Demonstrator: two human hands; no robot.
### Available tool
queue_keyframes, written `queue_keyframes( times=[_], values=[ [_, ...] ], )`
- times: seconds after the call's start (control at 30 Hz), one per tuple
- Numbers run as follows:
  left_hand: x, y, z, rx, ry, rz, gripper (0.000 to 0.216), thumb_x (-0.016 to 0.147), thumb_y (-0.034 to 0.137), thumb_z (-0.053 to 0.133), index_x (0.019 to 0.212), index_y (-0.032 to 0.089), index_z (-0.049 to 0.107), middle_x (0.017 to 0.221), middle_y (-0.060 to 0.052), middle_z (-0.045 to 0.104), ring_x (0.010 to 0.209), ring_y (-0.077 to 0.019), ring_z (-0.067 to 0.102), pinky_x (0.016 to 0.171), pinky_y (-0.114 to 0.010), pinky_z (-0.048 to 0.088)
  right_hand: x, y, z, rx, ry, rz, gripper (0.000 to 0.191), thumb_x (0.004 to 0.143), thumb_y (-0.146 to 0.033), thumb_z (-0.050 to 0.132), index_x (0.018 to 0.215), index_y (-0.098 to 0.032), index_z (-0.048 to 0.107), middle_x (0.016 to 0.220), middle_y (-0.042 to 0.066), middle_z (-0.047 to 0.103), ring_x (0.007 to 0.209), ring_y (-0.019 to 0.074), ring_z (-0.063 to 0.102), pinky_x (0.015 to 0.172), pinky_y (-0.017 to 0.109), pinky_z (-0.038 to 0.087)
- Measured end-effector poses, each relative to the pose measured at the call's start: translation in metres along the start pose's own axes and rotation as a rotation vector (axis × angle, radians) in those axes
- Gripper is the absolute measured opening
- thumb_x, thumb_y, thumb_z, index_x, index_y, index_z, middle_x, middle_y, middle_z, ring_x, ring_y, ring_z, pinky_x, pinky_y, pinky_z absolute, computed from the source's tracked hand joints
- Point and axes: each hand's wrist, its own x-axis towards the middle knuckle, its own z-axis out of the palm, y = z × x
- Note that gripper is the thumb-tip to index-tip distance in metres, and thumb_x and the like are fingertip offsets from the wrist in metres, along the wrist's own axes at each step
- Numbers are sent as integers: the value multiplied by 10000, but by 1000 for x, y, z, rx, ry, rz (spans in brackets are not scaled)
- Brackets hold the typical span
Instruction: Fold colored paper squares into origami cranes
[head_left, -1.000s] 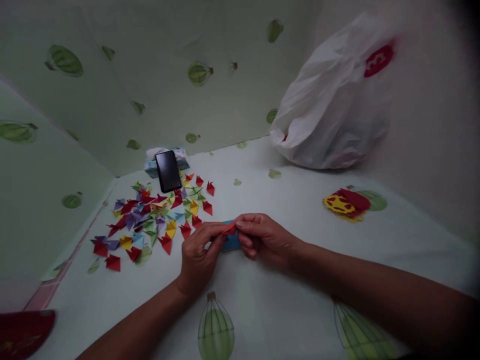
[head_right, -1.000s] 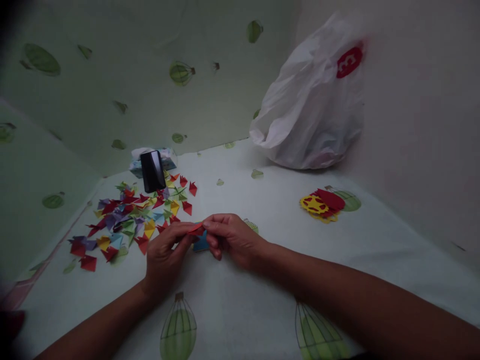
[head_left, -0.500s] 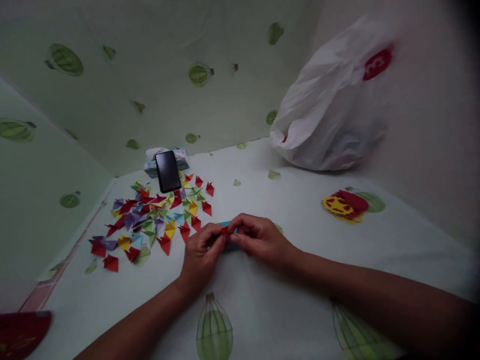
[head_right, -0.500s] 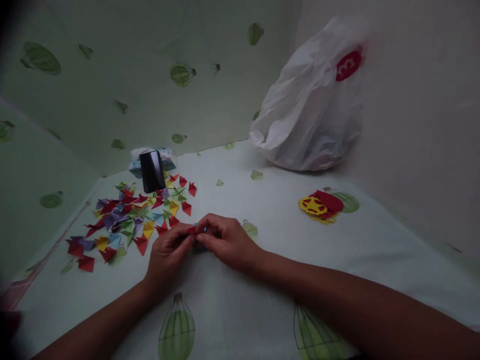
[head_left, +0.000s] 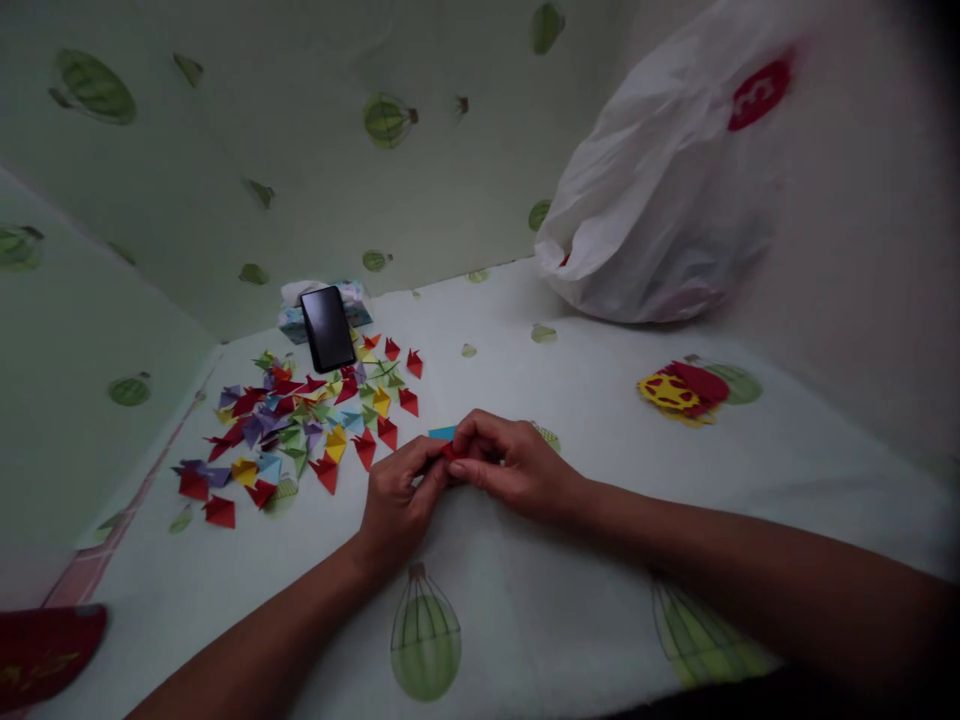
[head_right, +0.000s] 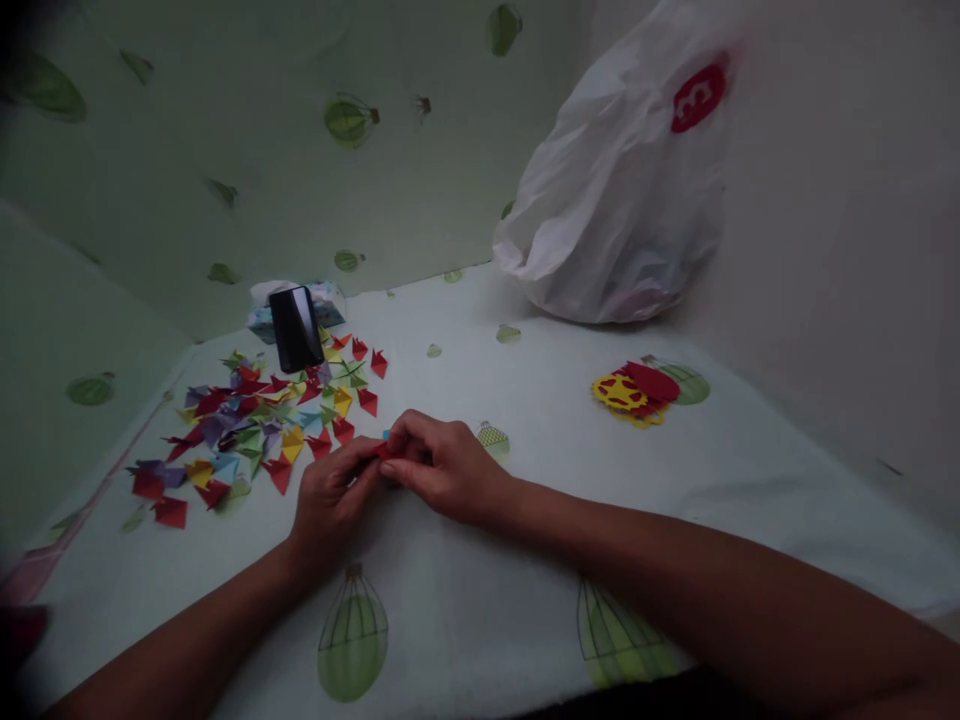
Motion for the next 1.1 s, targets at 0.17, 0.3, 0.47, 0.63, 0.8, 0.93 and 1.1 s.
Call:
queue_keyframes(
  times=[0.17,0.3,0.47,0.63,0.8,0.93,1.1],
  values=[
    [0,-1,0,29,10,37,121,894,114,590,930,174,688,804,-13,718,666,-109,662,627,-187,519,-1,1,1,120,-42,32,107,873,-273,624,846,-198,552,601,-50,551,525,96,501,524,229,394],
    [0,1,0,31,25,42,113,894,108,589,906,172,682,757,5,694,631,-95,649,605,-171,511,0,1,2,251,-77,80,108,892,-293,567,864,-193,536,623,-40,563,491,92,509,506,235,432],
    [-1,0,-1,65,18,51,112,907,127,578,914,171,681,771,-10,697,647,-109,658,613,-193,517,0,2,3,222,-67,80,122,907,-302,538,849,-196,524,613,-35,574,482,95,522,506,236,448],
    [-2,-1,0,105,11,62,98,900,133,579,892,172,668,765,-18,703,646,-123,666,617,-212,524,-2,2,3,-71,2,-29,93,907,-214,537,815,-203,528,608,-34,586,507,96,516,526,229,409],
    [-3,1,1,107,37,51,110,901,126,564,905,175,663,769,-14,695,653,-118,661,628,-211,526,-4,2,4,-145,21,-80,92,912,-198,529,822,-211,515,614,-32,603,522,103,523,548,238,407],
    [-4,-1,1,122,30,45,109,909,142,552,902,171,657,781,-27,696,669,-128,664,635,-223,529,-4,1,3,-48,-47,-48,128,938,-237,485,814,-211,506,611,-25,600,509,106,533,551,245,437],
    [-3,-3,1,177,30,69,101,906,140,553,893,168,649,774,-29,686,667,-131,654,625,-228,516,-3,2,4,62,-82,37,147,938,-286,489,813,-210,502,608,-21,600,484,106,531,526,247,451]
  ],
)
